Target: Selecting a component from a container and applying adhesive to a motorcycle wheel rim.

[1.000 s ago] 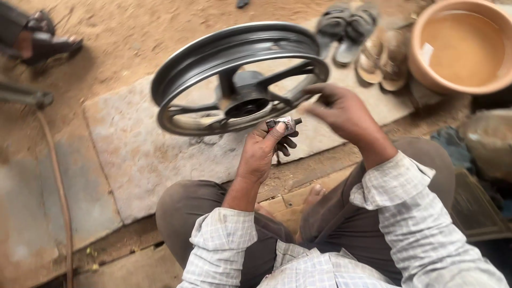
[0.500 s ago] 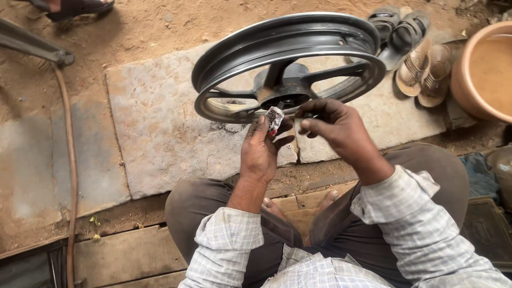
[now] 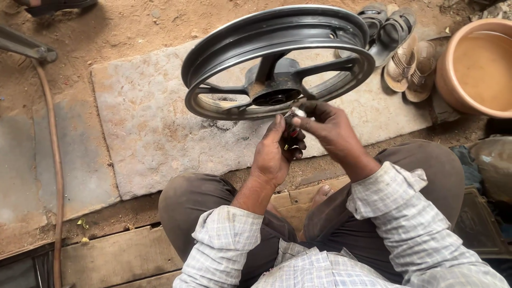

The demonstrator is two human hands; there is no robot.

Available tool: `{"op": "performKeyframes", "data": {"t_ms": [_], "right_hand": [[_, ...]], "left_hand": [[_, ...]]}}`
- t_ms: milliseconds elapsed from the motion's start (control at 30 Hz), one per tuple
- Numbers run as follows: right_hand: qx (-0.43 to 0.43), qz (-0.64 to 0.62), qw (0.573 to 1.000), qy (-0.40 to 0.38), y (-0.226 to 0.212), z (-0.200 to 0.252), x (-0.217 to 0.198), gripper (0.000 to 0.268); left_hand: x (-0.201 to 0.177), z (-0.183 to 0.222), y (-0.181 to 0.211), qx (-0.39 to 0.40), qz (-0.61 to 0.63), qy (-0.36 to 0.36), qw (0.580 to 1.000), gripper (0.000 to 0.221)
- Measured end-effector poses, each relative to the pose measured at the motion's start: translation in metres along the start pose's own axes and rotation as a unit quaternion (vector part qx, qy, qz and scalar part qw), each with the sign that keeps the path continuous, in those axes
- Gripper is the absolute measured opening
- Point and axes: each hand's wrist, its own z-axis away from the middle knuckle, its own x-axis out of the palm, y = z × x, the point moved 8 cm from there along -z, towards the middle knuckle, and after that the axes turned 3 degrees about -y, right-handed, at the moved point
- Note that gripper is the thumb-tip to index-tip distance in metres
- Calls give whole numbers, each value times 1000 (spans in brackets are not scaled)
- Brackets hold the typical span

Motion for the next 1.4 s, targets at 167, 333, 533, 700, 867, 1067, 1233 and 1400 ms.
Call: {"op": "performKeyframes", "data": {"t_ms": [167,333,533,700,867,1067,1233,1400], "right_hand": [[-137,-77,987,-15,-17,3,-36,36],[-27,-47,996,-67,-30,20,-30,49],[0,-19,999,-48,-7,29,-56,34],[-4,-118,992,-47,5,33,-71,28],[2,-146,989,-36,12,34,-74,27],[-1,-137,989,-53,19,31,-74,26],[-2,-96,994,-46,23,28,-73,26],[-45,-35,998,-29,5,20,-70,44]], "left_hand": [[-10,-9,-1,1,-85,53,995,49],[7,-14,21,134,-213,8,968,22],[60,1,35,220,-348,-55,910,23],[70,0,26,219,-441,-28,870,19],[94,13,37,299,-588,3,752,15],[110,20,43,335,-680,18,652,14],[98,13,40,314,-695,36,645,18],[50,0,23,373,-773,14,513,17]]}}
